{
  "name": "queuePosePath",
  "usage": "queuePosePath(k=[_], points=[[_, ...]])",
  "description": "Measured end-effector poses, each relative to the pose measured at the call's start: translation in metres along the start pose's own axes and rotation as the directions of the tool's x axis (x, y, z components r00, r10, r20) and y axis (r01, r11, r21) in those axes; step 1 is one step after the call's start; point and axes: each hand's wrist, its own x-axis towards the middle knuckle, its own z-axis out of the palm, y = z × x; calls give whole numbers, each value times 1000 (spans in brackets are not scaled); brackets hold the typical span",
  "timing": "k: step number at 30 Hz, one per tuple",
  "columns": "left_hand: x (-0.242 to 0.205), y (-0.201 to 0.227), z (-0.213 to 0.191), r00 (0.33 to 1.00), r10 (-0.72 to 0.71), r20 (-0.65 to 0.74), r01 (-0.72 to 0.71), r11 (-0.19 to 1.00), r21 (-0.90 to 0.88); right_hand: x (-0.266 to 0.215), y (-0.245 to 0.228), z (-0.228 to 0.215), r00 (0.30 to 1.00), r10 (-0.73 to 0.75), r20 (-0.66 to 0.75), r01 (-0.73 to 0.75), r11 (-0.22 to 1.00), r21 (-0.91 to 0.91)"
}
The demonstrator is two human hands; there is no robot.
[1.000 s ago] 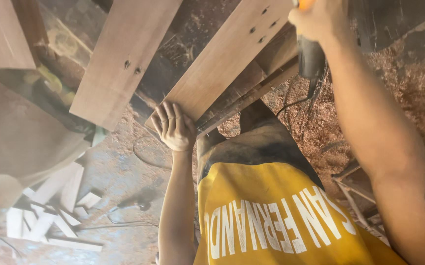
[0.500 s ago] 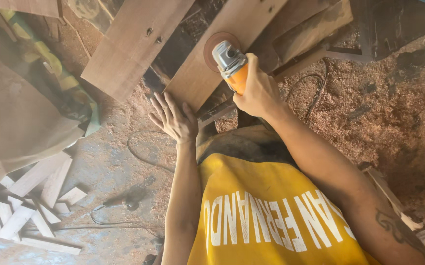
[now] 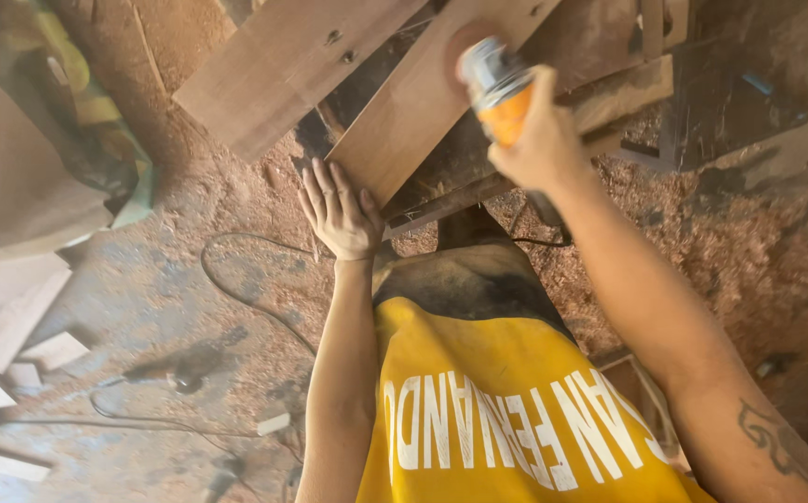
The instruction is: The person uses an angle grinder with a sanding disc to smooth the surface of wooden planks. They hold the planks with one hand and move the tool along the length of the wood, flipping the planks to sand different sides.
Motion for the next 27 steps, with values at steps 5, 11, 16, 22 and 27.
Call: queuePosePath(k=[5, 11, 16, 22, 27], points=[[-1, 0, -6, 1000, 22, 15, -21, 996, -88, 27, 24, -17, 963, -147, -225, 145, 989, -27], [1, -3, -13, 997, 13, 75, -6, 996, -90, -17, -41, 26, 989, -128, 78, 131, 991, -36], [-1, -8, -14, 987, 7, 159, -2, 1000, -31, -26, -39, 29, 955, -293, 53, 298, 947, -119], [6, -5, -25, 970, -13, 242, 33, 996, -80, 32, 47, -33, 969, -32, -243, 37, 999, 18], [29, -5, -34, 955, -52, 293, 115, 973, -200, 22, 91, -64, 926, 163, -341, -49, 946, 320]])
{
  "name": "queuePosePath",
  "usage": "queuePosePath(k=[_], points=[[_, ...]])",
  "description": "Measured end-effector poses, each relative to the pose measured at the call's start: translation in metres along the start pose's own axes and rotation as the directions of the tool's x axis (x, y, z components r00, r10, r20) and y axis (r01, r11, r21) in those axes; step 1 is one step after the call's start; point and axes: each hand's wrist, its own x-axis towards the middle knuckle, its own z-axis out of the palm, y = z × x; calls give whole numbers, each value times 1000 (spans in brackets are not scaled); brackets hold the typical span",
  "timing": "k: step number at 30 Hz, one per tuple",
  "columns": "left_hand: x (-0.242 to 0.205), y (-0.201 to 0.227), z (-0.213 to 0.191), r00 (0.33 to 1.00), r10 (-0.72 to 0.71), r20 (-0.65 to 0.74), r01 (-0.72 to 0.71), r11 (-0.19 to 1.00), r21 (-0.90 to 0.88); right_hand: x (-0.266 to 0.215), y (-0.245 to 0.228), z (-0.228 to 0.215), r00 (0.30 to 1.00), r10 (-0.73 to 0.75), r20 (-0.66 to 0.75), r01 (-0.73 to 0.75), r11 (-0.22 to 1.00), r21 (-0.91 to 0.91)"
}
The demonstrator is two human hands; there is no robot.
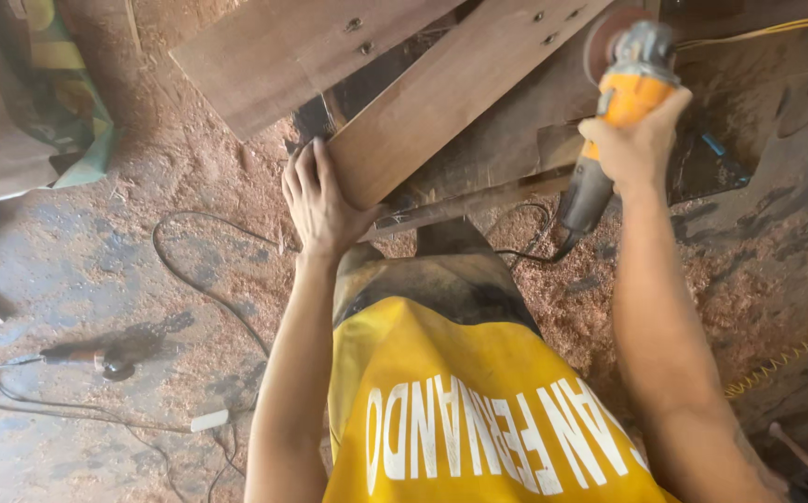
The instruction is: The person uses an angle grinder with a sanding disc to smooth the surface of wooden planks. They hold the planks with one hand and move the tool along the length of the wood, flipping the planks to sand different sides.
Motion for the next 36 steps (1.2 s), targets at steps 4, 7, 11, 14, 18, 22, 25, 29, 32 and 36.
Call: queuePosePath(k=[4, 7, 11, 14, 18, 22, 25, 29, 32, 36], points=[[12, 6, -9, 998, 66, -15, -67, 995, -71, -58, 7, -11, 985, -170, -20, 167, 981, -103], [22, 8, -16, 987, 158, 28, -155, 985, -78, -87, -7, -1, 979, -202, 13, 202, 967, -154], [23, 6, -23, 976, 202, 78, -205, 978, 37, -115, -39, 30, 984, 151, 97, -141, 984, -107], [18, 2, -24, 985, 164, 58, -165, 986, 14, -125, -51, 53, 912, -400, 87, 409, 893, -187], [7, -1, -15, 989, 137, -52, -137, 991, 0, -141, -69, 88, 932, -262, 251, 289, 954, -80], [9, -5, -13, 994, 97, -57, -100, 994, -50, -155, -92, 117, 863, -323, 389, 379, 922, -77], [9, -5, -12, 977, 160, -139, -167, 985, -42, -152, -100, 126, 808, -360, 466, 475, 867, -153], [11, -10, -10, 980, 167, -110, -169, 986, -9, -137, -88, 107, 870, -233, 434, 352, 910, -218], [11, -12, -8, 986, 150, -76, -152, 988, -16, -104, -70, 81, 947, 29, 320, 60, 962, -265], [13, -18, -5, 971, 217, -101, -216, 976, 15, -46, -26, 46, 994, -41, 102, 67, 961, -268]])
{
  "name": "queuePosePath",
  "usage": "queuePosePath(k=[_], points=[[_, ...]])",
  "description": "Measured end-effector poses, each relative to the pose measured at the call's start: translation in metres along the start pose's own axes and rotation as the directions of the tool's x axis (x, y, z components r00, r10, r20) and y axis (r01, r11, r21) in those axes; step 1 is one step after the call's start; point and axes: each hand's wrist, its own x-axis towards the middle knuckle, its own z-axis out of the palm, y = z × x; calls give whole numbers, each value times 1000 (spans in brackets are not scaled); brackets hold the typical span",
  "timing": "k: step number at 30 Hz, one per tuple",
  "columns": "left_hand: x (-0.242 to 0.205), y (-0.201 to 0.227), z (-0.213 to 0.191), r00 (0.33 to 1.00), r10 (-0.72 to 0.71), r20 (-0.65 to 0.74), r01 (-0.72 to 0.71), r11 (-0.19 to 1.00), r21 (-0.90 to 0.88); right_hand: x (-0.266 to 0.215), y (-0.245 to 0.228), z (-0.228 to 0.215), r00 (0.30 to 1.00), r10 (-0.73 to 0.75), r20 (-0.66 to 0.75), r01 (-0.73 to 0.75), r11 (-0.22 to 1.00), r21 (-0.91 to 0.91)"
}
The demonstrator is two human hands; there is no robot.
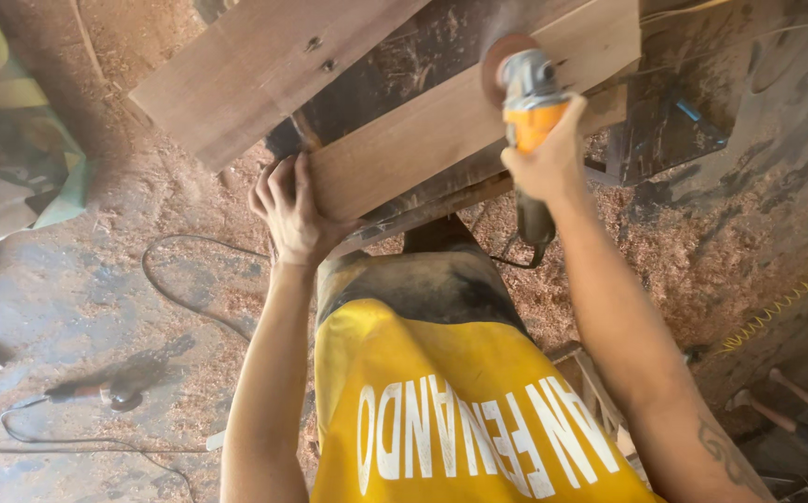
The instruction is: The person uses an angle grinder with a sanding disc to smooth the surface of wooden planks. They hold the planks with one hand and move the tool along the length of the wood, flipping the planks to sand different sides.
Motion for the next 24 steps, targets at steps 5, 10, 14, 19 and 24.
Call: queuePosePath(k=[5, 10, 14, 19, 24], points=[[2, 5, -4, 1000, 23, -18, -23, 1000, -10, 65, 77, -28, 987, 65, -146, -61, 998, 32], [4, 8, -11, 997, -37, 60, 37, 999, 4, 106, 116, -51, 966, 8, -259, 10, 998, 69], [6, 10, -10, 1000, -2, 15, 1, 998, 59, 104, 97, -44, 935, 300, -189, -235, 923, 306], [5, 11, -13, 999, -31, 40, 32, 999, -43, 36, 40, 11, 991, -94, -97, 99, 994, 51], [7, 10, -12, 999, -32, 27, 32, 999, -25, -26, -58, 46, 991, -72, 110, 59, 991, 116]])
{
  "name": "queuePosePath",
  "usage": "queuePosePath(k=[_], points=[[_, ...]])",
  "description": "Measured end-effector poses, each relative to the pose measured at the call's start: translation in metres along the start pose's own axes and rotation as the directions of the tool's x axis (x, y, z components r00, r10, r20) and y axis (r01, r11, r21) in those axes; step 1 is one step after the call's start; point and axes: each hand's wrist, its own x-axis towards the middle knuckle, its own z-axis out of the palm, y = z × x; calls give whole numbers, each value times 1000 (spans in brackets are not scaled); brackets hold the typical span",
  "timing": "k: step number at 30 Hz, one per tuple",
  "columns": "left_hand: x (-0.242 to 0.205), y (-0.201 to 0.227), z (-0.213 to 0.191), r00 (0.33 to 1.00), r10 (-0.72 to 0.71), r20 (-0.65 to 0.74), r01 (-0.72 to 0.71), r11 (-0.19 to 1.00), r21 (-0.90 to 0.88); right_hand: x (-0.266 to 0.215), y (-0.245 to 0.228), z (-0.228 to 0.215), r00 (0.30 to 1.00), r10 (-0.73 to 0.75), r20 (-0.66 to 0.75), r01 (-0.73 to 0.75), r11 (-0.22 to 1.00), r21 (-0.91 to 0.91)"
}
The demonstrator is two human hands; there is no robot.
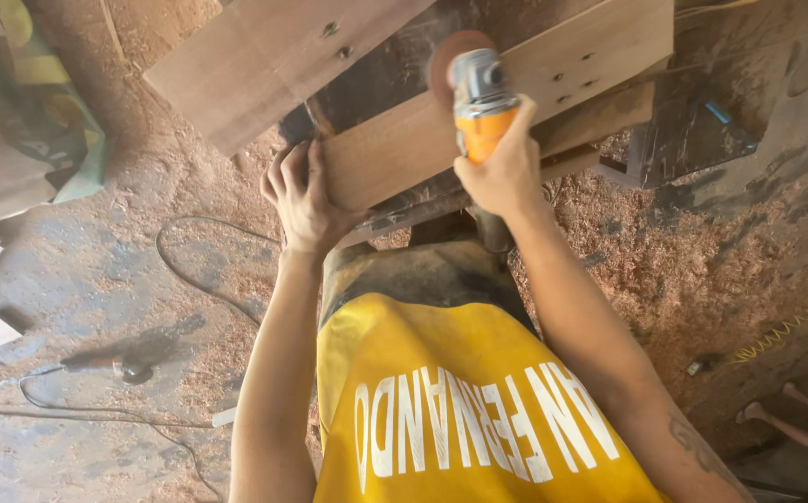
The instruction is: The person uses an angle grinder with a sanding disc to smooth the surface of wooden planks. They hold the planks with one hand and move the tool along the length of the wood, flipping the planks to sand different sides.
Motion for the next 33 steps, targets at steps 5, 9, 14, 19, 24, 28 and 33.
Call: queuePosePath(k=[5, 9, 14, 19, 24, 28, 33], points=[[-3, -1, -1, 998, -43, 47, 45, 998, -42, -38, -46, 27, 983, -171, 67, 174, 984, -39], [0, -1, -2, 998, -52, 35, 53, 998, -42, -41, -54, 32, 977, -156, 146, 176, 975, -134], [-5, -2, 1, 997, -61, 48, 62, 998, -32, -13, -16, -2, 998, 18, 61, -10, 991, -135], [-3, -7, 7, 999, 25, -36, -24, 999, 29, 35, 67, -61, 990, 65, -126, -73, 996, -58], [-4, -2, 0, 1000, 21, -9, -20, 999, 32, 88, 171, -103, 950, 165, -266, -162, 986, 33], [-4, 0, 2, 1000, 1, 25, -2, 998, 59, 123, 221, -134, 929, 84, -362, -34, 989, 142], [-4, -1, 4, 999, 35, 4, -35, 994, 106, 91, 187, -118, 961, 184, -208, -133, 963, 234]])
